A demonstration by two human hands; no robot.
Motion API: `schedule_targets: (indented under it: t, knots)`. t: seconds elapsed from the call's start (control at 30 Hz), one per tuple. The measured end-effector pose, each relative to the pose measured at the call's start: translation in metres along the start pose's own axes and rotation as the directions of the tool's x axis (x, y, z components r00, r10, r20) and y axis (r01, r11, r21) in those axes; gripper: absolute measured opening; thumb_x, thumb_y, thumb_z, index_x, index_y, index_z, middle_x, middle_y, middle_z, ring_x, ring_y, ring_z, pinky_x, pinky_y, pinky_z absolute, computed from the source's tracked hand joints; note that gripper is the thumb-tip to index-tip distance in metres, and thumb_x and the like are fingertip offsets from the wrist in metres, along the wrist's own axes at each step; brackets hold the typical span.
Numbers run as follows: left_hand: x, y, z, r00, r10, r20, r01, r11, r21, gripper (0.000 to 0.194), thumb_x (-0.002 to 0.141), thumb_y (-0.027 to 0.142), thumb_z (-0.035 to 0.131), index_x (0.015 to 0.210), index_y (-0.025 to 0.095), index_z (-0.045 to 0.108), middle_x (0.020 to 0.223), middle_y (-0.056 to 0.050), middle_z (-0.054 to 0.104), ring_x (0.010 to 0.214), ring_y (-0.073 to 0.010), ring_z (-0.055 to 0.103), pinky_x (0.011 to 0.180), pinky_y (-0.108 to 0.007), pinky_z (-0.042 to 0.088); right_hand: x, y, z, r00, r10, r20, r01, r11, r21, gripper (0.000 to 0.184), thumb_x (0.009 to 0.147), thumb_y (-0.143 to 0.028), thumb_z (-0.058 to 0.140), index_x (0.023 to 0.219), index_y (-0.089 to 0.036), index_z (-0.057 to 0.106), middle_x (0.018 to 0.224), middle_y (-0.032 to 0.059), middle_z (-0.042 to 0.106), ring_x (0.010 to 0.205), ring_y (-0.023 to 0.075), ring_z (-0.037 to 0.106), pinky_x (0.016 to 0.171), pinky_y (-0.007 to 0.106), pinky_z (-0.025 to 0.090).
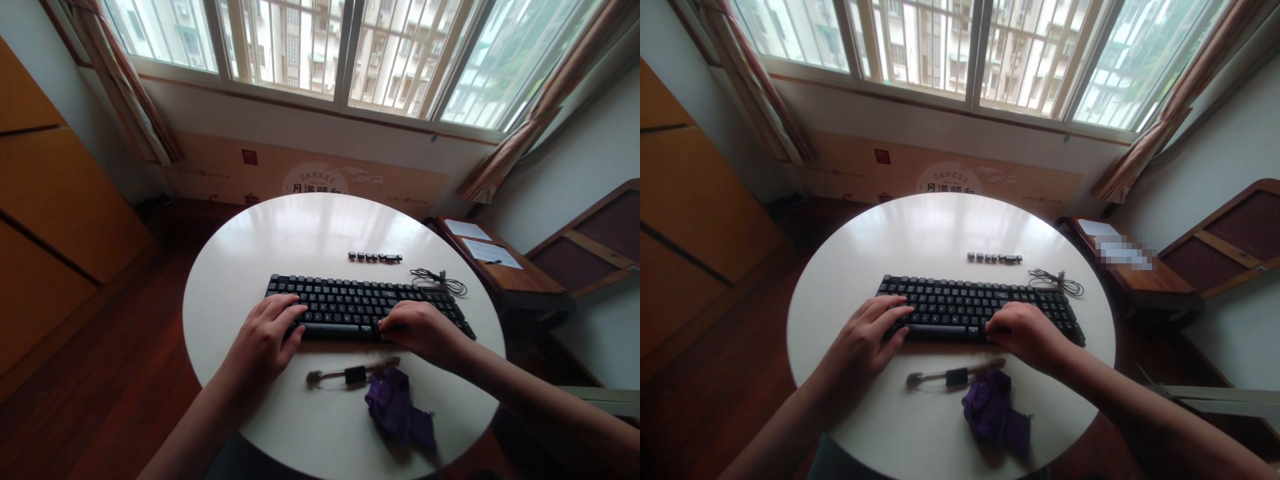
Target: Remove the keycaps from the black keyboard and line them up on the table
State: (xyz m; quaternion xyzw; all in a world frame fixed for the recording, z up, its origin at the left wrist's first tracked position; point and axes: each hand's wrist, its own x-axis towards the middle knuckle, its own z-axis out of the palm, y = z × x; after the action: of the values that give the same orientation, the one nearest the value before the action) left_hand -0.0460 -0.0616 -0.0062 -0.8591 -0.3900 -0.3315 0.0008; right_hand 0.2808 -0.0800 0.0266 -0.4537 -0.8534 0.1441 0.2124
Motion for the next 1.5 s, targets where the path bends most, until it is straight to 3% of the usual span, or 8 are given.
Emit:
schedule_targets:
  t: [0.4,0.6,0.73,0.83,0.93,1.13,1.3,1.5]
  knots:
    - [0.0,0.0,0.0,1.0,-0.004,0.008,0.004,1.0,0.011,0.028,0.092,0.023,0.054,0.117,0.017,0.064,0.123,-0.012,0.062,0.117,-0.0283,0.054,0.1,-0.049,0.049,0.006,-0.021,-0.005,0.981,-0.191,0.046,0.196,0.942,-0.273,0.024,0.092,-0.018,0.062,0.07,-0.02,0.07,0.065,0.0007,0.069,0.067,0.0147,0.059,0.078,0.032,0.042]
    - [0.0,0.0,-0.001,1.0,-0.004,-0.003,0.004,1.0,0.014,0.028,0.092,0.024,0.054,0.117,0.018,0.064,0.122,-0.011,0.063,0.116,-0.028,0.056,0.099,-0.047,0.051,0.0,-0.016,-0.002,0.995,-0.104,-0.008,0.097,0.949,-0.301,0.012,0.086,-0.024,0.072,0.075,-0.026,0.077,0.107,0.0048,0.072,0.098,0.0244,0.059,0.088,0.041,0.044]
    - [0.0,0.0,-0.001,1.0,-0.015,-0.011,0.015,1.0,0.01,0.027,0.092,0.024,0.054,0.116,0.018,0.065,0.122,-0.011,0.063,0.116,-0.0281,0.056,0.099,-0.048,0.051,0.002,-0.011,-0.012,0.995,-0.061,0.081,0.079,0.968,-0.237,0.007,0.081,-0.026,0.078,0.083,-0.032,0.08,0.113,0.0044,0.068,0.103,0.025,0.059,0.089,0.042,0.046]
    - [0.0,0.0,-0.001,1.0,-0.026,-0.013,0.026,1.0,0.001,0.027,0.092,0.024,0.054,0.116,0.019,0.065,0.122,-0.01,0.063,0.116,-0.0279,0.057,0.099,-0.048,0.051,0.027,-0.001,-0.029,0.989,-0.118,0.089,0.131,0.978,-0.164,0.01,0.086,-0.029,0.073,0.092,-0.031,0.08,0.108,0.0052,0.07,0.1,0.0222,0.061,0.088,0.038,0.048]
    - [-0.001,-0.001,-0.001,1.0,-0.028,-0.014,0.028,1.0,0.004,0.027,0.092,0.024,0.054,0.116,0.02,0.065,0.122,-0.01,0.063,0.116,-0.0279,0.057,0.099,-0.048,0.051,0.076,0.021,-0.041,0.986,-0.158,-0.054,0.144,0.969,-0.199,0.012,0.091,-0.025,0.066,0.093,-0.025,0.078,0.1,0.0049,0.074,0.097,0.0208,0.063,0.092,0.038,0.046]
    - [-0.002,-0.001,0.0,0.999,-0.021,-0.026,0.021,1.0,0.003,0.027,0.092,0.023,0.053,0.115,0.018,0.065,0.122,-0.012,0.063,0.117,-0.0285,0.056,0.1,-0.049,0.05,0.159,0.067,-0.028,0.997,0.077,0.026,-0.067,0.957,-0.282,0.011,0.082,-0.022,0.073,0.092,-0.022,0.077,0.094,0.004,0.076,0.1,0.0236,0.063,0.089,0.037,0.046]
    - [-0.003,-0.003,0.0,0.999,-0.022,-0.039,0.021,1.0,-0.012,0.026,0.091,0.024,0.053,0.112,0.019,0.067,0.121,-0.012,0.064,0.116,-0.0287,0.057,0.099,-0.048,0.051,0.176,0.075,-0.008,0.989,0.123,0.081,-0.098,0.961,-0.258,0.008,0.074,-0.018,0.074,0.081,-0.023,0.077,0.075,0.0004,0.074,0.084,0.0208,0.067,0.077,0.03,0.048]
    - [-0.002,-0.003,-0.001,0.999,-0.023,-0.033,0.022,1.0,-0.021,0.025,0.092,0.023,0.053,0.112,0.019,0.066,0.121,-0.011,0.063,0.115,-0.0278,0.056,0.099,-0.048,0.051,0.148,0.054,-0.02,0.996,0.092,0.007,-0.09,0.987,-0.136,0.007,0.081,-0.021,0.071,0.085,-0.021,0.077,0.089,0.0019,0.075,0.089,0.0187,0.069,0.082,0.028,0.05]
